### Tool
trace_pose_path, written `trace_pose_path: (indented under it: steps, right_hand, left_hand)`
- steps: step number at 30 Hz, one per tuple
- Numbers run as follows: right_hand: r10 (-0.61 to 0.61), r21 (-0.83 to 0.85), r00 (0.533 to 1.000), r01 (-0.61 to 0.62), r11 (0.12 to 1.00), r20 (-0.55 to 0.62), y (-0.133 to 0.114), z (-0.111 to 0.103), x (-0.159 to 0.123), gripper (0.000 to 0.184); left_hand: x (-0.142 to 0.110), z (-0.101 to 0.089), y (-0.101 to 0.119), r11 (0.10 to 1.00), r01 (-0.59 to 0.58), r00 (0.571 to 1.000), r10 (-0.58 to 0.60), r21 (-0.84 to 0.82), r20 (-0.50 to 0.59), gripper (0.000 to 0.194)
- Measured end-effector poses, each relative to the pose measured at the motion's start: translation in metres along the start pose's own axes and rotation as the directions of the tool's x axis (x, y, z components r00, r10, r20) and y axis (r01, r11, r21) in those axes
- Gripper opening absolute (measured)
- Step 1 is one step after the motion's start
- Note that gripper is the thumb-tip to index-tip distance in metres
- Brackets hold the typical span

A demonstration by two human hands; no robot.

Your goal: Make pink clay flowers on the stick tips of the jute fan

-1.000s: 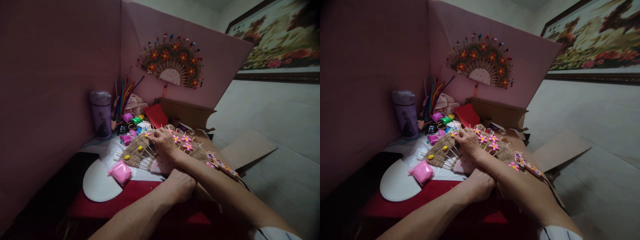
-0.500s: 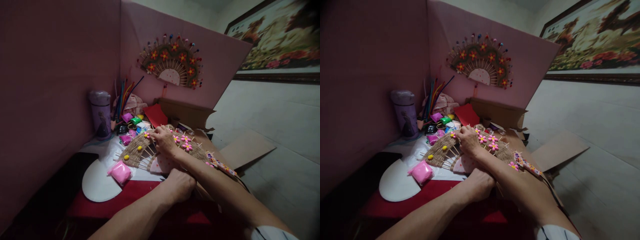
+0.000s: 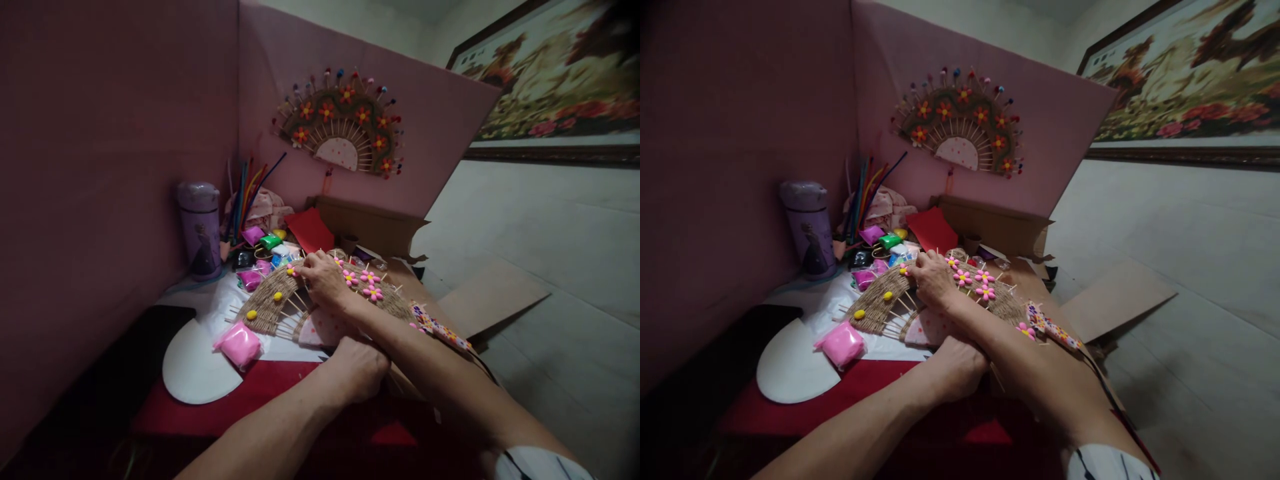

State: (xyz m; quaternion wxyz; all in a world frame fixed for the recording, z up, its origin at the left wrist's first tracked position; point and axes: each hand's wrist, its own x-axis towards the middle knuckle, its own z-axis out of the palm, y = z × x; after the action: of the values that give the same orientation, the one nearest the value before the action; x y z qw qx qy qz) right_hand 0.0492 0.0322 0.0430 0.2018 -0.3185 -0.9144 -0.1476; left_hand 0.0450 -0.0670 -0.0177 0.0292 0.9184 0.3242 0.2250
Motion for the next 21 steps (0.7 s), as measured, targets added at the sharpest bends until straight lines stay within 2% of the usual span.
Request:
trace_pose_path:
  steps: [4, 11, 17, 21]
  right_hand:
    - [0.025, 0.021, 0.999, -0.024, 0.999, -0.029, 0.001, -0.004, -0.007, 0.033]
    - [-0.028, -0.023, 0.999, 0.027, 0.999, -0.019, -0.001, -0.003, -0.014, 0.033]
    - [-0.069, -0.027, 0.997, 0.069, 0.997, -0.014, 0.001, 0.004, -0.012, 0.03]
    - [-0.069, -0.016, 0.997, 0.068, 0.998, -0.034, 0.001, 0.003, -0.013, 0.031]
  left_hand:
    - [0.0, 0.003, -0.001, 0.999, -0.018, 1.0, 0.018, 0.027, -0.016, 0.042]
    - [-0.001, 0.007, -0.004, 0.995, -0.095, 0.986, 0.094, -0.005, -0.135, 0.058]
    - [-0.001, 0.009, -0.004, 0.997, -0.078, 0.993, 0.078, 0.004, -0.093, 0.056]
    - [-0.001, 0.008, -0.004, 0.996, -0.085, 0.989, 0.086, 0.011, -0.119, 0.056]
